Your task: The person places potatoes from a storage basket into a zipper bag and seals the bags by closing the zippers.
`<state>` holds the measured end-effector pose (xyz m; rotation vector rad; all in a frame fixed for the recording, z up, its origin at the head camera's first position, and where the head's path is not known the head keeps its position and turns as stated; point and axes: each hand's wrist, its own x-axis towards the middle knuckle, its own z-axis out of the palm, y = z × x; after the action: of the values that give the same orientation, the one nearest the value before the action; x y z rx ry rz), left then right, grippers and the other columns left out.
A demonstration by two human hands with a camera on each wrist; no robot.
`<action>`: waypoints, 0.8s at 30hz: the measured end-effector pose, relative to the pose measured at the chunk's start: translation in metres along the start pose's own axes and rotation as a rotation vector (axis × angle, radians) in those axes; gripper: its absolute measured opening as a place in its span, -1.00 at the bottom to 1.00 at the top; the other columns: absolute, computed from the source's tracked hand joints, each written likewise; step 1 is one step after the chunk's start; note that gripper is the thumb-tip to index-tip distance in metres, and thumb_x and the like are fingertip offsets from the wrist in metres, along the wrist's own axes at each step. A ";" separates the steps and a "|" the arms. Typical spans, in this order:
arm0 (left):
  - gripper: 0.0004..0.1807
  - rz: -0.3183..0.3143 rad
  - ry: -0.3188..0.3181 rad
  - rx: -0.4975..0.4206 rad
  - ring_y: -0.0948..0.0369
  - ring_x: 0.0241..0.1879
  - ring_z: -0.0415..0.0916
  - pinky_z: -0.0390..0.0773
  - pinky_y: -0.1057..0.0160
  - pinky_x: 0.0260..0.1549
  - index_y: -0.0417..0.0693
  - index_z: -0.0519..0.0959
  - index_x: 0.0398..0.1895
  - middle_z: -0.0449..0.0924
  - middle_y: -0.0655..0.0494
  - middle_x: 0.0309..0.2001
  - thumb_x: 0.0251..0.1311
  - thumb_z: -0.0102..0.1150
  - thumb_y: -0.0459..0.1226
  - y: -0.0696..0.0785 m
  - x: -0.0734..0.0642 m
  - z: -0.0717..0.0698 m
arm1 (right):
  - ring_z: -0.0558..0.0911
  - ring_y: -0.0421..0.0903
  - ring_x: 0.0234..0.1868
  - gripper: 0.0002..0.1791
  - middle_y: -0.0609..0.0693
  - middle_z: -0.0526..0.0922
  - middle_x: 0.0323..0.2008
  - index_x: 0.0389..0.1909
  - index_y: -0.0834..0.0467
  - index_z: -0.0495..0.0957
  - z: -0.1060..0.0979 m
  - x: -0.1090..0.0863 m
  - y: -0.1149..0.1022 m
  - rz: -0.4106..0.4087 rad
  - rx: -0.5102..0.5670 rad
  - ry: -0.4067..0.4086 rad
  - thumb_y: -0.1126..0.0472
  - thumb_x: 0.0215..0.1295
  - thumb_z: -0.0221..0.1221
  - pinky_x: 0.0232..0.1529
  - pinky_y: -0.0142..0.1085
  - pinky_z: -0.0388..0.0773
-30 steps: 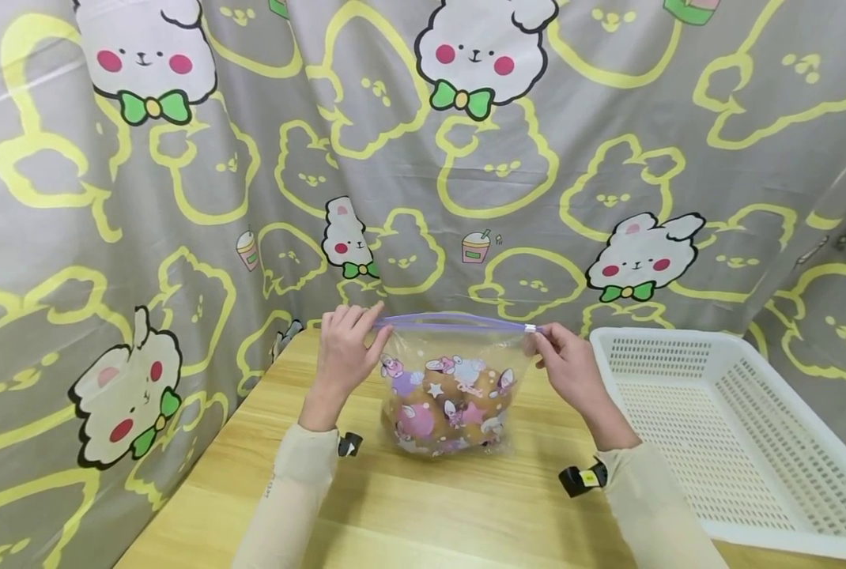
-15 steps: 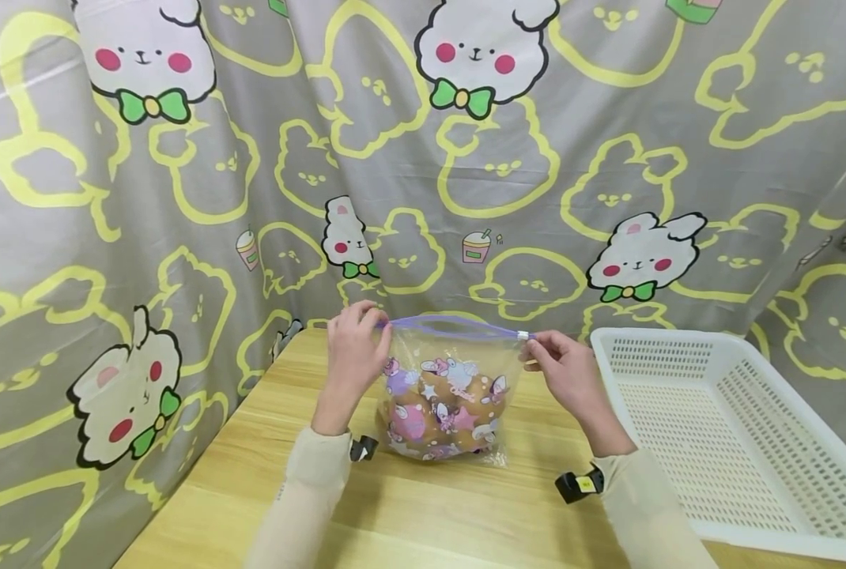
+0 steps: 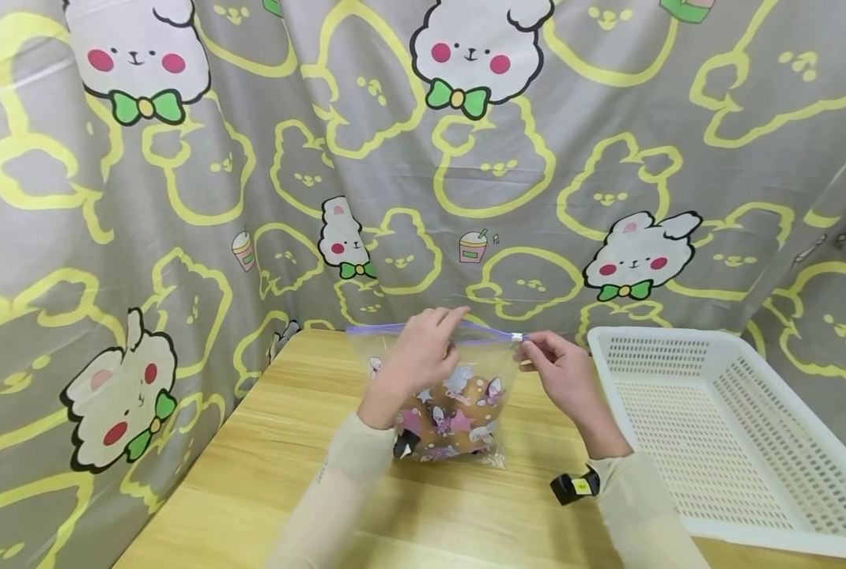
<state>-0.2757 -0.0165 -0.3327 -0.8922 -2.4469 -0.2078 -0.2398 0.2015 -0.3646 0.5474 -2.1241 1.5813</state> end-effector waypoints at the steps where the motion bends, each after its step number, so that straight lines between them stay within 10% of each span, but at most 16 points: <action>1: -0.41 0.009 0.007 0.001 0.13 0.00 0.45 0.45 0.18 0.03 -0.04 0.37 0.26 0.53 0.09 0.01 0.07 0.11 -0.30 0.003 0.002 0.002 | 0.65 -0.25 -0.39 -0.87 0.44 0.55 -0.38 -0.25 0.55 0.49 0.000 0.000 0.002 -0.003 0.005 0.002 0.52 0.32 0.02 -0.36 -0.35 0.65; 12: -0.65 0.099 0.167 -0.069 0.23 -0.22 0.51 0.49 0.36 -0.24 -0.02 0.54 0.05 0.60 0.17 -0.16 0.16 0.11 -0.31 0.032 0.016 0.017 | 0.67 -0.20 -0.38 -0.85 0.23 0.64 -0.40 -0.20 0.46 0.47 0.001 0.002 0.030 0.015 0.101 0.034 0.40 0.35 0.06 -0.38 -0.34 0.66; 24: -0.84 0.112 0.219 -0.220 0.30 -0.29 0.49 0.46 0.45 -0.28 0.01 0.64 -0.21 0.61 0.21 -0.25 0.30 0.05 -0.28 0.037 0.021 0.031 | 0.64 -0.21 -0.46 -0.87 0.32 0.59 -0.48 -0.25 0.52 0.43 0.006 -0.001 -0.004 0.024 0.063 0.032 0.46 0.36 0.00 -0.48 -0.32 0.65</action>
<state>-0.2786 0.0330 -0.3491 -1.0377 -2.1936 -0.5145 -0.2378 0.1944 -0.3638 0.5157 -2.0705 1.6639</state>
